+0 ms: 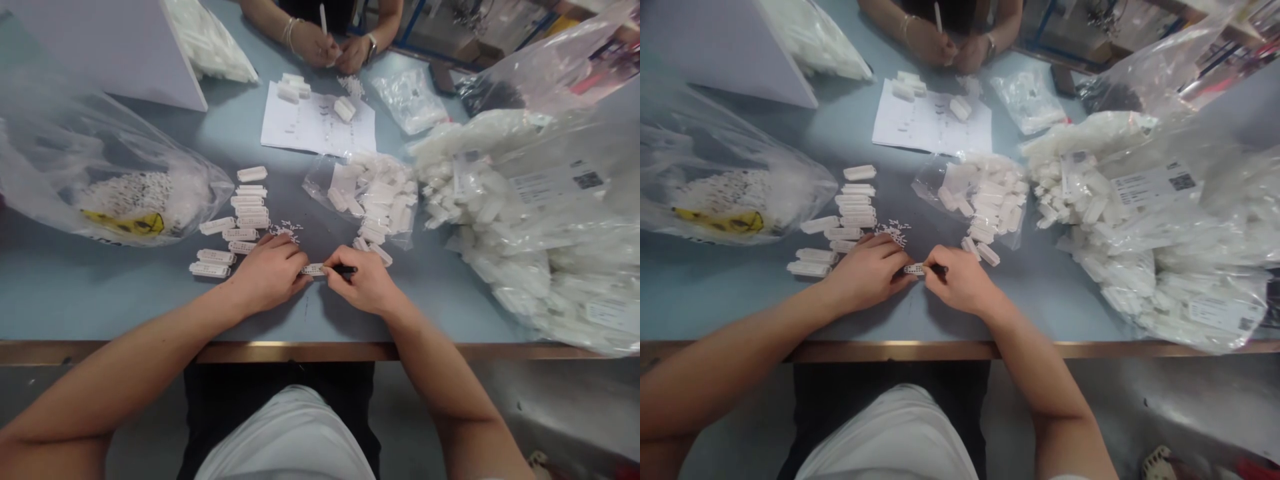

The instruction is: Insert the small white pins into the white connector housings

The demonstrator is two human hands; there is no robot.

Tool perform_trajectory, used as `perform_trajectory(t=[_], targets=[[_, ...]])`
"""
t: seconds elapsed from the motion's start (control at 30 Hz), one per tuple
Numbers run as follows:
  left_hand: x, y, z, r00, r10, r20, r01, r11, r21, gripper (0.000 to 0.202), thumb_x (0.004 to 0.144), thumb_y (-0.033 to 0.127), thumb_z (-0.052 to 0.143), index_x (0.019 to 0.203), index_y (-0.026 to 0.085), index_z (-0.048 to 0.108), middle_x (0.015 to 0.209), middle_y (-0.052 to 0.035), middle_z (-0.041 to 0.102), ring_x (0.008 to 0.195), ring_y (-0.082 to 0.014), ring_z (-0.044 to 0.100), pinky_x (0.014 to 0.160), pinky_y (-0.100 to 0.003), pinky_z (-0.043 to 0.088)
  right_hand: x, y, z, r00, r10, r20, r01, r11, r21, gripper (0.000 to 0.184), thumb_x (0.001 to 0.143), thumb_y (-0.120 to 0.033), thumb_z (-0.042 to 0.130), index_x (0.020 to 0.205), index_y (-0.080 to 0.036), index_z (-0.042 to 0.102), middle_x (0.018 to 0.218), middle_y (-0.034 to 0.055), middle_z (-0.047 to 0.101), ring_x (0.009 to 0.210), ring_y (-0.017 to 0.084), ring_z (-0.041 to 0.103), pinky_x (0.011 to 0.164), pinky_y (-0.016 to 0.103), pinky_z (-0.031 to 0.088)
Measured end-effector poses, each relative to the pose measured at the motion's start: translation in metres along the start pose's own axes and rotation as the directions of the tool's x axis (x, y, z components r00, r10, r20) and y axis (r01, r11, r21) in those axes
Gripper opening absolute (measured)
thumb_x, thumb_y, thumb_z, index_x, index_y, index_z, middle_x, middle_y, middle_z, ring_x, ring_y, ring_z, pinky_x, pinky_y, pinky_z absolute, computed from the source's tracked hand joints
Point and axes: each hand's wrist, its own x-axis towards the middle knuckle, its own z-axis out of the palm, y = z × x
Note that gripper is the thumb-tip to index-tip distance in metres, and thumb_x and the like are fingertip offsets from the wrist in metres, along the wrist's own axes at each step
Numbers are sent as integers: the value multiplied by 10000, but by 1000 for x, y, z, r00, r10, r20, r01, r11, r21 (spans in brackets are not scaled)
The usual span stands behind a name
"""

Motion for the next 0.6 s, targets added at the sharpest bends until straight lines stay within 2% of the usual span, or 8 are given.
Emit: perform_trajectory(t=[0.13,0.33,0.6], targets=[[1,0,-1,1000,-6,23,6,1000,2,255,879,388,575,909,158,681,884,-85,685,977,-283,582,873,-443,463,0,0,-1,1000,5,-15,-5,1000,3,75,835,-235,572,781,-198,609,646,-23,608,568,101,526,586,242,384],[2,0,-2,1000,-4,18,5,1000,-3,233,871,369,589,902,159,684,865,-84,681,974,-284,582,861,-444,465,-3,2,-3,995,0,-101,-1,1000,-4,83,836,-248,590,779,-207,635,696,-15,657,597,102,565,600,233,404],[1,0,0,1000,-5,-6,4,1000,-20,228,873,366,588,891,161,685,860,-84,683,966,-280,585,856,-441,462,-2,4,0,996,-16,-91,14,1000,-27,89,847,-258,586,791,-210,636,694,-17,654,603,103,573,605,234,406]])
